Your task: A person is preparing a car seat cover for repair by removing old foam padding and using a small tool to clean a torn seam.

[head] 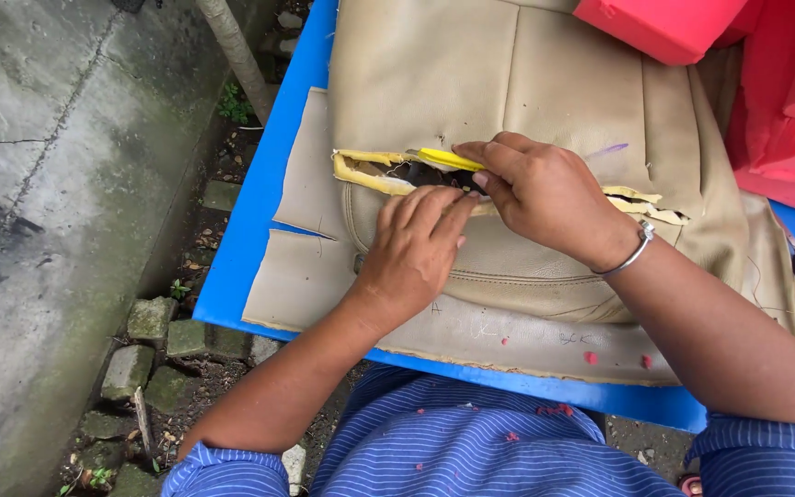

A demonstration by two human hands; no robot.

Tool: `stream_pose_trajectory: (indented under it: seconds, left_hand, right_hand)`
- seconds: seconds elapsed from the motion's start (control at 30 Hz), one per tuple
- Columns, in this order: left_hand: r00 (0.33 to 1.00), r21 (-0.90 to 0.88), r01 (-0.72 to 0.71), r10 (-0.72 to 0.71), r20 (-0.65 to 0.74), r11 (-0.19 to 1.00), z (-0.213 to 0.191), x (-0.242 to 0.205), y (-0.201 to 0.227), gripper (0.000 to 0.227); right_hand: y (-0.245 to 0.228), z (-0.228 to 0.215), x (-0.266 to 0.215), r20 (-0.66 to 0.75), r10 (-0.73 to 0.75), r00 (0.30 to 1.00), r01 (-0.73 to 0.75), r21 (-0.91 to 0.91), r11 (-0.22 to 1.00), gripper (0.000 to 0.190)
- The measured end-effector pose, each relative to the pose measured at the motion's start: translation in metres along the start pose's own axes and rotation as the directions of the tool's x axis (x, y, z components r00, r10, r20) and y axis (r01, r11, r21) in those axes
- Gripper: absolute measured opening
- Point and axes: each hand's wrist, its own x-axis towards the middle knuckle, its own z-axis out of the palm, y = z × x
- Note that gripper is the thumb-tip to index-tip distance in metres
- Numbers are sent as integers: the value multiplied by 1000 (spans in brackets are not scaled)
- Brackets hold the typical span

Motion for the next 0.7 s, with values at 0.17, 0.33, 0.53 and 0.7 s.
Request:
stream_pose_trajectory:
  seconds: [0.17, 0.33, 0.53, 0.7]
  left_hand:
    - [923, 139, 373, -382, 49, 918, -32, 6, -44, 37]
    - [826, 126, 539, -552, 118, 833, -8, -12, -112, 41]
    - [864, 165, 469, -490, 119, 868, -3, -5, -97, 29]
    - [932, 168, 265, -297, 210, 950, -10, 6, -85, 57]
  right_hand:
    - [-5, 7, 39, 46, -31, 998, 25, 124, 992, 27]
    - [0, 27, 44, 103, -9, 995, -8, 161, 987, 29]
    - [32, 53, 17, 172, 140, 975, -195, 365, 910, 25]
    - [29, 28, -7, 71, 82, 994, -94, 185, 978, 25]
